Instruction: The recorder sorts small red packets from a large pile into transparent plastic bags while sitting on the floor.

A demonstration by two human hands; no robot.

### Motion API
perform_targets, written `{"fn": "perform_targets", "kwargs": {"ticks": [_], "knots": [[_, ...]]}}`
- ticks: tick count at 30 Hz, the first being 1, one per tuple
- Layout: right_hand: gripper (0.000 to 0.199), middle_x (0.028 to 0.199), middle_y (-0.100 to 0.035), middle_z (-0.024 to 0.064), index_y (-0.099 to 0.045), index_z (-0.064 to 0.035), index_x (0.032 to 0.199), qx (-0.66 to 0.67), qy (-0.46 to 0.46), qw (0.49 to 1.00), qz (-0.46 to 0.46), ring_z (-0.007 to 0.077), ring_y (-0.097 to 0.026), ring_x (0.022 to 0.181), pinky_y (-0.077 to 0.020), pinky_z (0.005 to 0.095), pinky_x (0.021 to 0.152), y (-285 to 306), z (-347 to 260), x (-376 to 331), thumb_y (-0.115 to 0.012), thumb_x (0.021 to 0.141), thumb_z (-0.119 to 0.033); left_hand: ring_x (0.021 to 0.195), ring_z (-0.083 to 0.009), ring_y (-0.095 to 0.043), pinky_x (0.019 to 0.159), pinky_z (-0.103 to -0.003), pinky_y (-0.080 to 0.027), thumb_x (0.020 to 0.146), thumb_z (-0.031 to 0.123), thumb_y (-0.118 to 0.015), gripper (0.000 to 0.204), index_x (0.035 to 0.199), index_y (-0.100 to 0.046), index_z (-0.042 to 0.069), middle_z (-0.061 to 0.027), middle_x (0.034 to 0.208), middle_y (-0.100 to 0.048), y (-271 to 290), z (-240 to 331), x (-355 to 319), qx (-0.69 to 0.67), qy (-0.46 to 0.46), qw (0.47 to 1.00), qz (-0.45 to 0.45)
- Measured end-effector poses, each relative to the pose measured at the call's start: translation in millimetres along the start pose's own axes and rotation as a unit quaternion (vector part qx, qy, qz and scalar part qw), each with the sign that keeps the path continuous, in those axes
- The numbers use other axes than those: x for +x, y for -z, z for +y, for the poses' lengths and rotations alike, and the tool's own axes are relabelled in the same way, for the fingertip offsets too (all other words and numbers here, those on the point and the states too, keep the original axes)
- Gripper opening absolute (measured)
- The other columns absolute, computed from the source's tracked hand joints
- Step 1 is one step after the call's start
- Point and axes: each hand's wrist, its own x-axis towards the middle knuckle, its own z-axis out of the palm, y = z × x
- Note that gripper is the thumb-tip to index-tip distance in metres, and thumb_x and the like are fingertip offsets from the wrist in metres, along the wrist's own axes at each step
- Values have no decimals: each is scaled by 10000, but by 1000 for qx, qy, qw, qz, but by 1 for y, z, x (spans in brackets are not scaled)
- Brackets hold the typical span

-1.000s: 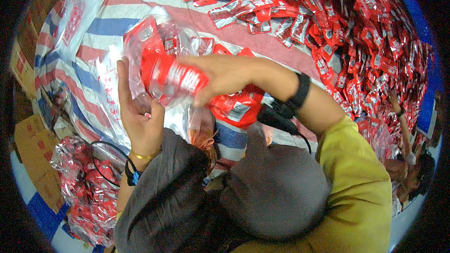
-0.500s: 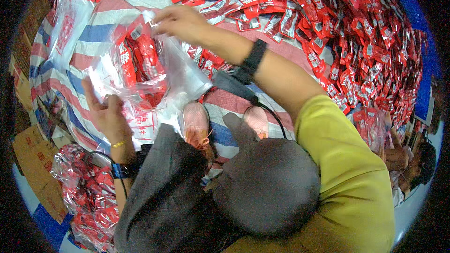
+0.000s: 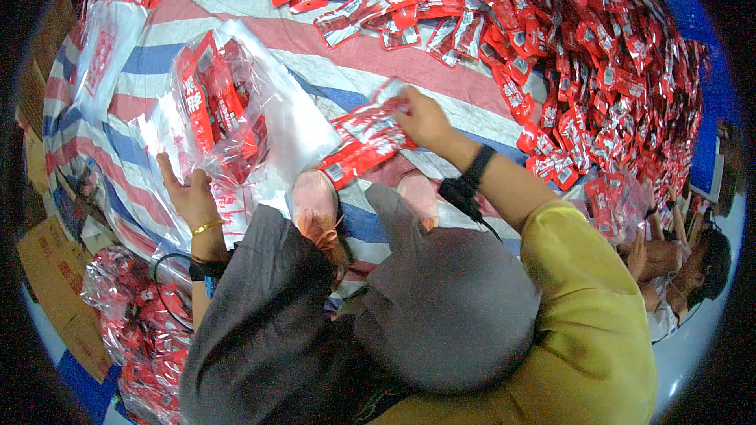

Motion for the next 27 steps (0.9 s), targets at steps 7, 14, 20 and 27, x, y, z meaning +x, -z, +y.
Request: {"fn": "perform_targets", "kwargs": {"ticks": [7,14,20,27], "knots": [[1133,1552,-375,253,-393,-15,1494,-182,316,929,65,433,-372,1435,-327,527,1171,9,-42,-24,-951,584,-397,611,-37,-403,534,-223,-394,809,-73,-586,877,1619,-260,8,-54,1262,-620,-9,-12,-7,-15,17,999,-25],[865,1432,-510,197,-545,-84,1386,-448,299,831,-140,341,-485,1334,-408,498,1056,-33,-54,-23,-879,651,-396,654,-50,-460,574,-221,-429,807,-94,-548,883,1631,-269,60,-104,1541,-464,-22,19,-11,-44,1,999,-13],[487,1046,-686,146,-609,-95,1168,-281,235,925,-101,349,-667,951,-495,496,832,17,-29,-10,-794,768,-302,607,-36,-445,540,-210,-410,806,-105,-531,884,1632,-263,62,-74,1576,-449,-17,26,-5,-3,-9,1000,-6],[564,1211,-602,159,-588,-75,1192,-337,374,835,220,342,-570,1152,-460,443,1002,90,-84,170,-828,704,-224,663,-55,-476,601,-209,-441,804,-64,-520,864,1625,-281,55,-131,1656,-350,-42,22,2,10,-46,999,-23]]}}
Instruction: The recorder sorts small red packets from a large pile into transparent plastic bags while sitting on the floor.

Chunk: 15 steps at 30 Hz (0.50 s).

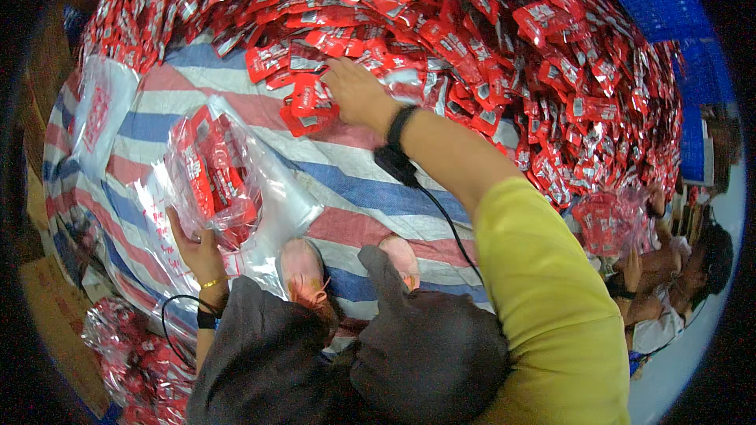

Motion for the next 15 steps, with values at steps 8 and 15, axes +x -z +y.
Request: {"fn": "perform_targets", "kwargs": {"ticks": [8,15], "knots": [[570,1181,-578,157,-607,-64,1234,-55,-71,982,-164,339,-557,1180,-442,434,1041,2,-12,-13,-795,704,-153,673,-28,-440,590,-191,-401,804,-97,-513,860,1621,-291,56,-108,1670,-320,-12,16,0,-20,31,999,-3],[712,1275,-550,200,-638,14,1185,11,-201,950,-239,376,-512,1253,-434,487,1069,21,20,-33,-886,618,-339,759,-47,-487,634,-201,-442,820,-93,-541,866,1628,-267,55,-99,1678,-291,-10,-2,-5,-14,-11,1000,-9]]}}
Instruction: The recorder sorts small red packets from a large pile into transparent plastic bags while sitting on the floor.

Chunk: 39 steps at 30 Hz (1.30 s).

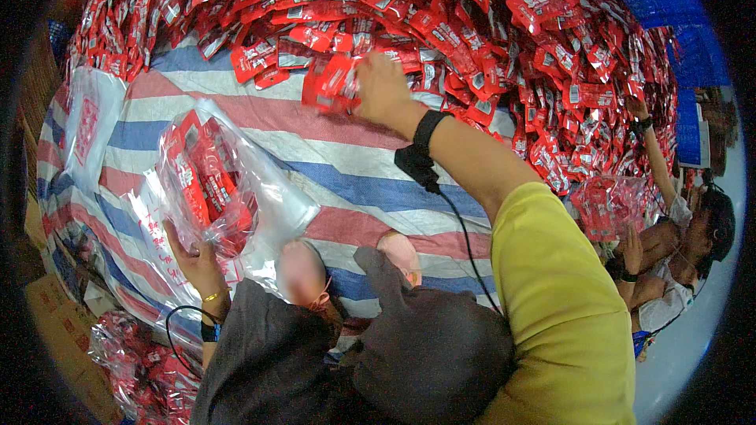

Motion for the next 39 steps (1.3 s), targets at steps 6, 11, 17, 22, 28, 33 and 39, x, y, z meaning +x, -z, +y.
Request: {"fn": "perform_targets", "kwargs": {"ticks": [6,11,17,22,28,33,39], "knots": [[967,1575,-377,208,-615,-46,1325,-88,-37,991,-91,433,-249,1502,-220,627,1198,14,51,12,-920,531,-506,844,-72,-564,681,-195,-467,838,-85,-522,827,1619,-278,36,-112,1670,-311,8,9,0,-11,69,997,-19],[849,1193,-644,161,-586,-63,1312,-111,125,985,-36,355,-608,1166,-433,500,1055,31,46,-20,-895,610,-427,827,-76,-568,664,-195,-468,844,-93,-498,822,1624,-273,43,-132,1673,-305,13,8,5,-48,25,999,5],[690,1039,-693,217,-580,-39,1209,118,26,992,45,414,-681,988,-546,507,849,30,-51,-88,-860,677,-376,1117,-90,-572,865,-204,-475,826,-131,-468,842,1625,-263,34,-143,1674,-302,14,47,6,-68,-22,997,-36],[819,1234,-647,210,-576,-57,1307,166,91,970,152,387,-602,1203,-457,515,1028,-21,-40,-103,-883,638,-417,779,-37,-488,642,-190,-431,856,-134,-487,836,1633,-274,90,-77,1682,-307,-7,57,2,-94,-52,993,-58],[987,1293,-623,213,-494,-65,1408,32,160,986,-32,375,-595,1239,-407,533,1102,-31,3,-106,-893,614,-494,775,-33,-487,652,-186,-443,856,-131,-487,831,1630,-282,91,-68,1672,-333,-5,61,-6,-104,-25,992,-60],[937,1032,-730,227,-520,-3,1336,162,-43,984,-55,405,-719,949,-563,476,892,20,-28,-105,-911,648,-505,891,-20,-569,721,-188,-468,808,-124,-492,843,1612,-310,53,-82,1657,-371,4,67,1,-6,-160,980,-117],[451,1029,-742,119,-620,-21,1204,782,-33,622,9,202,-717,895,-583,360,791,48,-128,-100,-830,838,-181,774,-10,-540,625,-185,-440,795,-135,-504,884,1626,-250,27,-136,1670,-310,-37,127,-11,-66,-148,972,-170]]}}
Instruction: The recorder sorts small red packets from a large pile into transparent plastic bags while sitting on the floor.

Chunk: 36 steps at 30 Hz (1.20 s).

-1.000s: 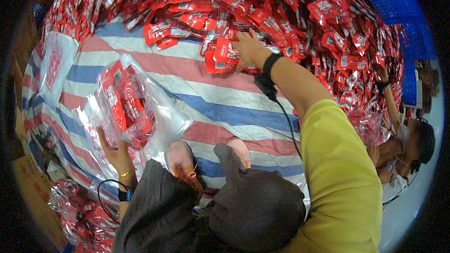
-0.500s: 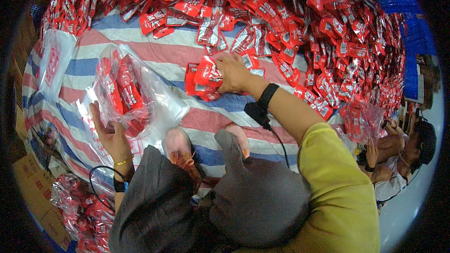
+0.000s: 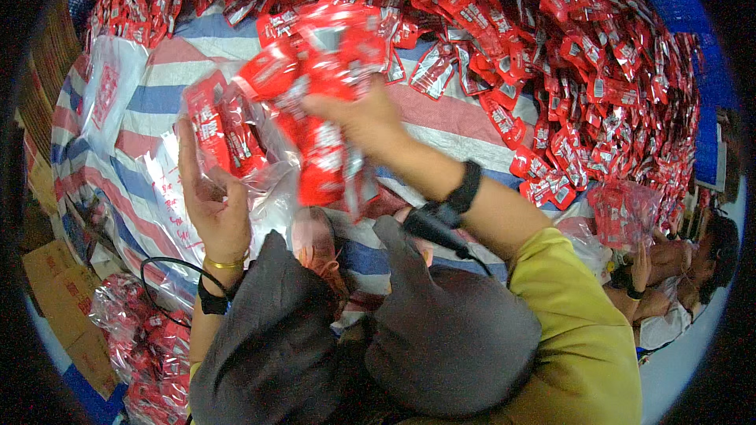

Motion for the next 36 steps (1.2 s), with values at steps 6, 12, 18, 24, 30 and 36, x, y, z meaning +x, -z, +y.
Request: {"fn": "perform_targets", "kwargs": {"ticks": [6,12,18,24,30,36], "knots": [[814,1010,-719,265,-445,-26,1417,-498,-2,843,-203,469,-695,961,-562,516,813,-71,33,7,-827,743,-274,652,-123,-575,610,-234,-494,717,-108,-504,954,1627,-257,37,-243,1606,-390,-20,20,-4,95,-22,989,-107],[366,918,-739,34,-693,-46,1073,-245,37,960,-133,216,-711,800,-585,377,703,-33,-21,77,-745,914,-372,1235,-281,-593,931,-320,-512,744,-76,-467,897,1611,-245,-28,-259,1642,-310,-13,81,1,-11,1,959,-282],[353,911,-704,49,-654,-93,1154,188,-137,973,-2,159,-708,824,-613,379,649,-26,-92,44,-676,992,-407,1275,-147,-414,961,-272,-333,816,-74,-457,870,1620,-125,-61,-221,1705,-162,-16,72,4,-188,-6,956,-225],[623,1262,-635,134,-495,-101,1420,215,-147,965,-36,235,-684,1066,-581,392,931,8,-42,1,-758,936,-394,813,-10,-520,678,-190,-447,854,-63,-490,878,1640,-104,-12,-137,1728,-154,-33,49,13,-188,53,965,-174],[772,1359,-588,200,-475,-59,1439,-276,53,959,-31,334,-564,1300,-465,360,1055,-33,-45,-8,-779,729,-47,1546,-288,-270,1220,-364,-250,761,-86,-448,881,1608,-210,-57,-243,1672,-248,-43,49,16,-133,-9,970,-204],[672,1370,-565,251,-491,-92,1460,-451,25,874,-182,395,-604,1196,-475,422,1024,-52,35,20,-729,873,-316,1230,-132,-589,969,-245,-493,863,-34,-481,813,1627,-205,-10,-143,1698,-250,-40,31,1,-105,94,961,-239]]}}
